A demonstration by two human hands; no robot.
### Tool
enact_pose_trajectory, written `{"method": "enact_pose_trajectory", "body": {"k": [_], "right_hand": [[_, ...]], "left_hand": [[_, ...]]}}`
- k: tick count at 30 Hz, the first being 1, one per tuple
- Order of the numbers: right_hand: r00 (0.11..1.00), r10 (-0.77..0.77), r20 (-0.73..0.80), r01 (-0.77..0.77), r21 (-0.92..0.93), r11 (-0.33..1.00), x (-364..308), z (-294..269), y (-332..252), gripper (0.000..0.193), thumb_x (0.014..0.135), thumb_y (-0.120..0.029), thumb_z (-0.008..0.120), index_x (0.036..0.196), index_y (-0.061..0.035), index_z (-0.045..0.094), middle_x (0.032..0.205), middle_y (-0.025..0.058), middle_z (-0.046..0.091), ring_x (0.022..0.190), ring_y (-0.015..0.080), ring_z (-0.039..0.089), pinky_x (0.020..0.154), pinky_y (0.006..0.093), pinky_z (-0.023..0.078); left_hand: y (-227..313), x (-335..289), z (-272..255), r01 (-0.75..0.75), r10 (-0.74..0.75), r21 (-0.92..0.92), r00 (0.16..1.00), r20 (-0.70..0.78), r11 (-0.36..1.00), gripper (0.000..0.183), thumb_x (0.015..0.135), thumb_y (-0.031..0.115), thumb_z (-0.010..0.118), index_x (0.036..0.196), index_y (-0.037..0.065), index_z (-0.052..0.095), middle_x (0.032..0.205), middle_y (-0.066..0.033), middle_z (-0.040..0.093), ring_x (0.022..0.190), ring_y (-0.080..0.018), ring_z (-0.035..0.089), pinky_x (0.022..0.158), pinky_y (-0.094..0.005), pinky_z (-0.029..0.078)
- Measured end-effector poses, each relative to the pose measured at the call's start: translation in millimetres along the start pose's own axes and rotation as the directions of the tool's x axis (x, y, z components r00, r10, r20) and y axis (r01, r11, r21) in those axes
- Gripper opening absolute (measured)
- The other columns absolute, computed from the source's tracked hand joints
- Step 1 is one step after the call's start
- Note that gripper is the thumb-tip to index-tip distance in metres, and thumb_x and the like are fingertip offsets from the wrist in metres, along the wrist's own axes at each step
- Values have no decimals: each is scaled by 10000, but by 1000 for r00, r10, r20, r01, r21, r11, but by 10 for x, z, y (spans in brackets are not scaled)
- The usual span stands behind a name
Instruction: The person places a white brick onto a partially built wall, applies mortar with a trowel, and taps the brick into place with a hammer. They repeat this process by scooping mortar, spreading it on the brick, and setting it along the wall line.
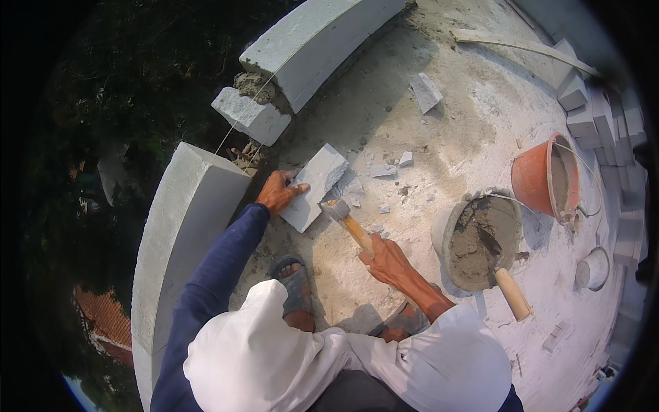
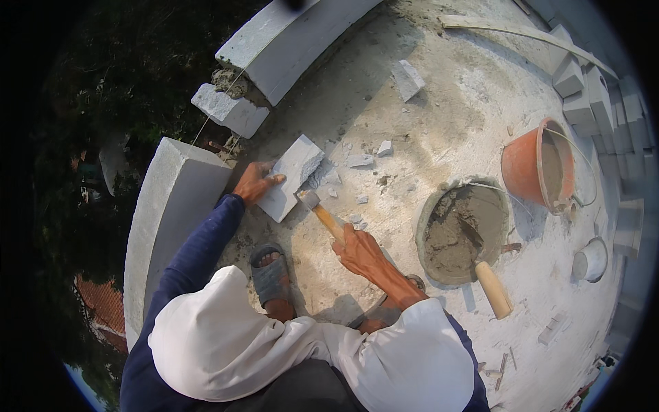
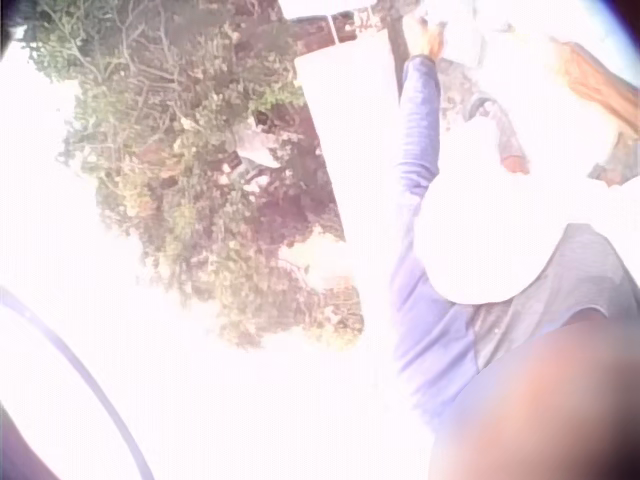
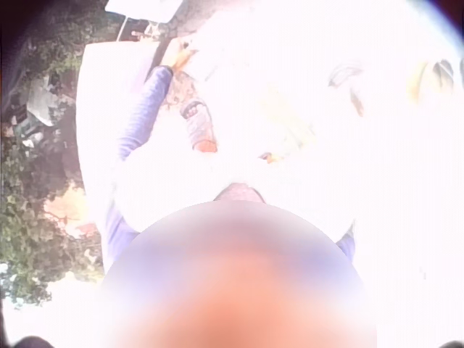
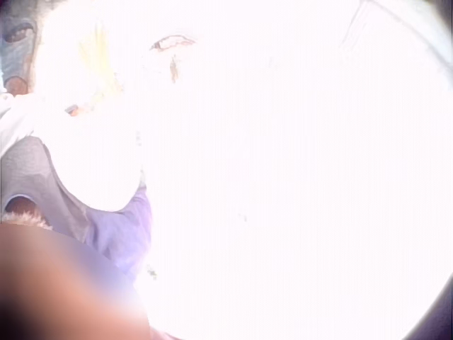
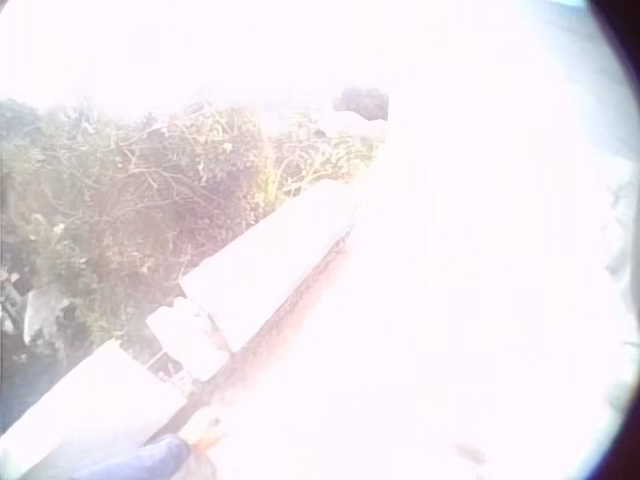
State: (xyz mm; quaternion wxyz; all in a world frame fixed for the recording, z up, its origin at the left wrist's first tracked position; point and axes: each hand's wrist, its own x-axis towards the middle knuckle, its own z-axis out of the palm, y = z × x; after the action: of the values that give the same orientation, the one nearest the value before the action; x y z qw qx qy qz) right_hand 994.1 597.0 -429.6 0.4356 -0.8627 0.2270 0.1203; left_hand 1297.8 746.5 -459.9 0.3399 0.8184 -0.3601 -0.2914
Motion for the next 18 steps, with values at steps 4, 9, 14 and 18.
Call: {"method": "enact_pose_trajectory", "body": {"k": [4,9,14,18], "right_hand": [[1000,1,-20,1,107,994,-35,-16,-6,384,921,-223,656,1032,113,505,724,325,653,696,486,695,620,529,550],[999,-8,39,8,-20,1000,-34,-51,-104,380,924,-215,651,1037,121,515,730,324,657,697,489,696,633,536,552],[998,48,43,-48,13,999,-12,-82,-175,428,915,-226,667,1056,157,535,787,353,664,769,510,700,679,543,563],[995,75,67,-76,9,997,52,-69,-130,461,923,-244,656,1084,172,540,834,379,666,823,534,693,717,560,559]], "left_hand": [[18,-22,6,328,-306,-124,938,164,937,531,888,312,776,1283,-35,695,1035,-201,768,911,-270,754,853,-397,569],[13,47,-12,127,-122,-58,990,70,990,523,904,311,764,1268,-58,691,954,-187,770,785,-243,760,766,-371,593],[-83,58,17,386,-356,-131,912,204,913,518,897,311,772,1250,-61,701,973,-211,767,896,-271,765,865,-406,583],[-103,69,18,92,-91,-12,994,66,996,510,929,281,738,1283,-79,667,1011,-188,764,851,-245,754,790,-379,584]]}}
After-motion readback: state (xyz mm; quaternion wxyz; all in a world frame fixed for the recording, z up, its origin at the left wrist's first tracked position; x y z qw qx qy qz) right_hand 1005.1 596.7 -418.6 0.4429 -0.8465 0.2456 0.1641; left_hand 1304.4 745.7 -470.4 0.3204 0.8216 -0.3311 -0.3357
